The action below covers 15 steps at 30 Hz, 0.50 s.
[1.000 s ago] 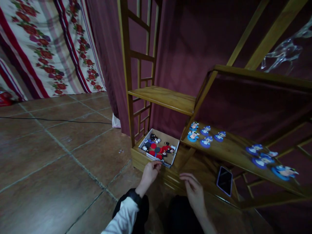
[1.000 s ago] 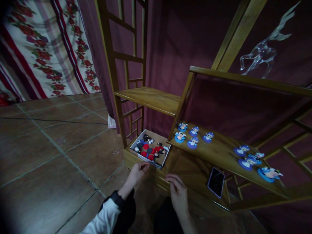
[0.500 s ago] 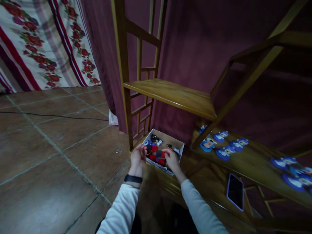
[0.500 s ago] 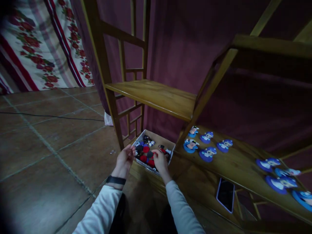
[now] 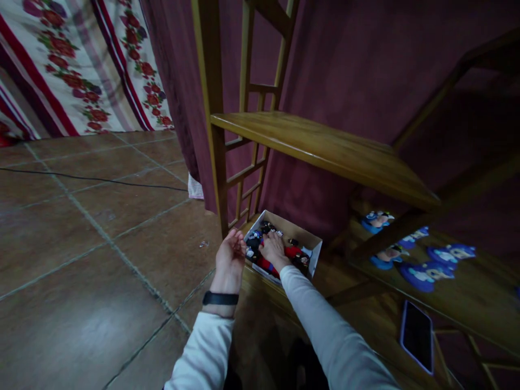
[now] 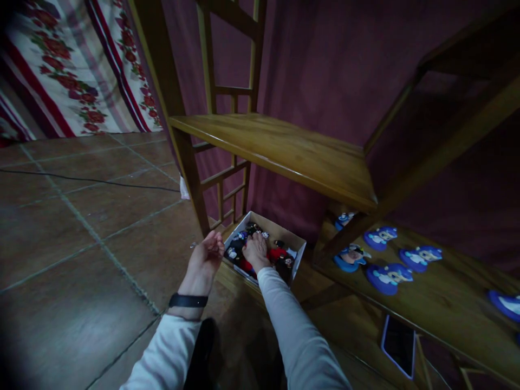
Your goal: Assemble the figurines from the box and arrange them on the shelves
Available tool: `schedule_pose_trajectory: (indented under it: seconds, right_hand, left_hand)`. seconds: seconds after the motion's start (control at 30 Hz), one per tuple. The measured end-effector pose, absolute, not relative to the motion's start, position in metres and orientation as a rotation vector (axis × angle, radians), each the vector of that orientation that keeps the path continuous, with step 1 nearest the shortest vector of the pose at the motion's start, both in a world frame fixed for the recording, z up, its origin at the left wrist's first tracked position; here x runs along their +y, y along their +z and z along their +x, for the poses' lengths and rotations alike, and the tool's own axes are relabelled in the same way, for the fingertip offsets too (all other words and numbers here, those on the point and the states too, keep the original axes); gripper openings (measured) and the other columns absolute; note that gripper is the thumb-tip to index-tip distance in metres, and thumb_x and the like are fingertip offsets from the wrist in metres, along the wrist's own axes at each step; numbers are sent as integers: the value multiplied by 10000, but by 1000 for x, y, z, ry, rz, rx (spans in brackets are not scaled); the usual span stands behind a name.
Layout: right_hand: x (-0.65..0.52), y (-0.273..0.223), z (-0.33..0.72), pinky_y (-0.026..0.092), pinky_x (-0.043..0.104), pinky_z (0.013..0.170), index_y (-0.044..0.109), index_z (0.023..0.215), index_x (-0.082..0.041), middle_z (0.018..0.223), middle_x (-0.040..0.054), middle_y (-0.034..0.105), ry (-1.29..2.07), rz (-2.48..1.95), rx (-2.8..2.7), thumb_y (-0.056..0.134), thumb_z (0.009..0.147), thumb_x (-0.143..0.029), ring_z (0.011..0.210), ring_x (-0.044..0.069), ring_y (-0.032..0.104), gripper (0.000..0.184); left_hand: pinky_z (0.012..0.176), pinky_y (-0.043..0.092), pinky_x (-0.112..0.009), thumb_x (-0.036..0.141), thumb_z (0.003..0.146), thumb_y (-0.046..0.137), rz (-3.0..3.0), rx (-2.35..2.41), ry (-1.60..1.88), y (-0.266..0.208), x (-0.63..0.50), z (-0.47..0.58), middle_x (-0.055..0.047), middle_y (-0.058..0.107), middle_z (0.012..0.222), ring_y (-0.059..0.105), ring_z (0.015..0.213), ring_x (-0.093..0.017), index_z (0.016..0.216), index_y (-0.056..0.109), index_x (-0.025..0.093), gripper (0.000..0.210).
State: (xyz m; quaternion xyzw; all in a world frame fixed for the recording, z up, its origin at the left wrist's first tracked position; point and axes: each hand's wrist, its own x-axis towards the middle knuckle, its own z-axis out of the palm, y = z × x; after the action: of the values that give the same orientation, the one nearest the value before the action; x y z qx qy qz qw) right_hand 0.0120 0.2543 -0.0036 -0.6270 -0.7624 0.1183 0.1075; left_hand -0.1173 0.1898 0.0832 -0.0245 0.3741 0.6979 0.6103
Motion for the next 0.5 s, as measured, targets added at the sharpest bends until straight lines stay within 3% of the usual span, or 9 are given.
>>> schedule_pose_trajectory:
  seconds: [0.17,0.23,0.33,0.5]
  right_hand:
    - [249,0,15,243,443,985,528,1108,-103,1296,209,421,399,-1912,-2183,589,688,-298,1239,324,315,467]
    - [246,-1,16,291,417,952,521,1102,-117,1266,196,456,414,-1918,-2120,605,672,-310,1199,310,376,479]
    - [239,-2,20,375,352,852,549,993,-166,1063,127,593,505,-1911,-2002,589,678,-292,1011,249,525,342]
    - [224,1,30,409,283,757,542,805,-206,893,45,625,637,-1840,-1909,547,686,-220,875,191,569,119]
  left_hand:
    - [478,443,-118,5,773,456,-95,850,1605,85,188,-119,-14,591,709,563,540,-41,871,548,143,193]
    - [471,439,-116,-1,771,459,-94,845,1610,86,188,-118,-14,592,708,563,530,-38,865,546,140,190]
    - [465,437,-115,6,778,469,-82,856,1612,85,187,-114,-11,594,703,564,516,-37,861,543,140,174]
    - [437,436,-120,2,783,454,-77,872,1538,79,187,-99,-15,595,677,565,493,-47,868,545,133,181]
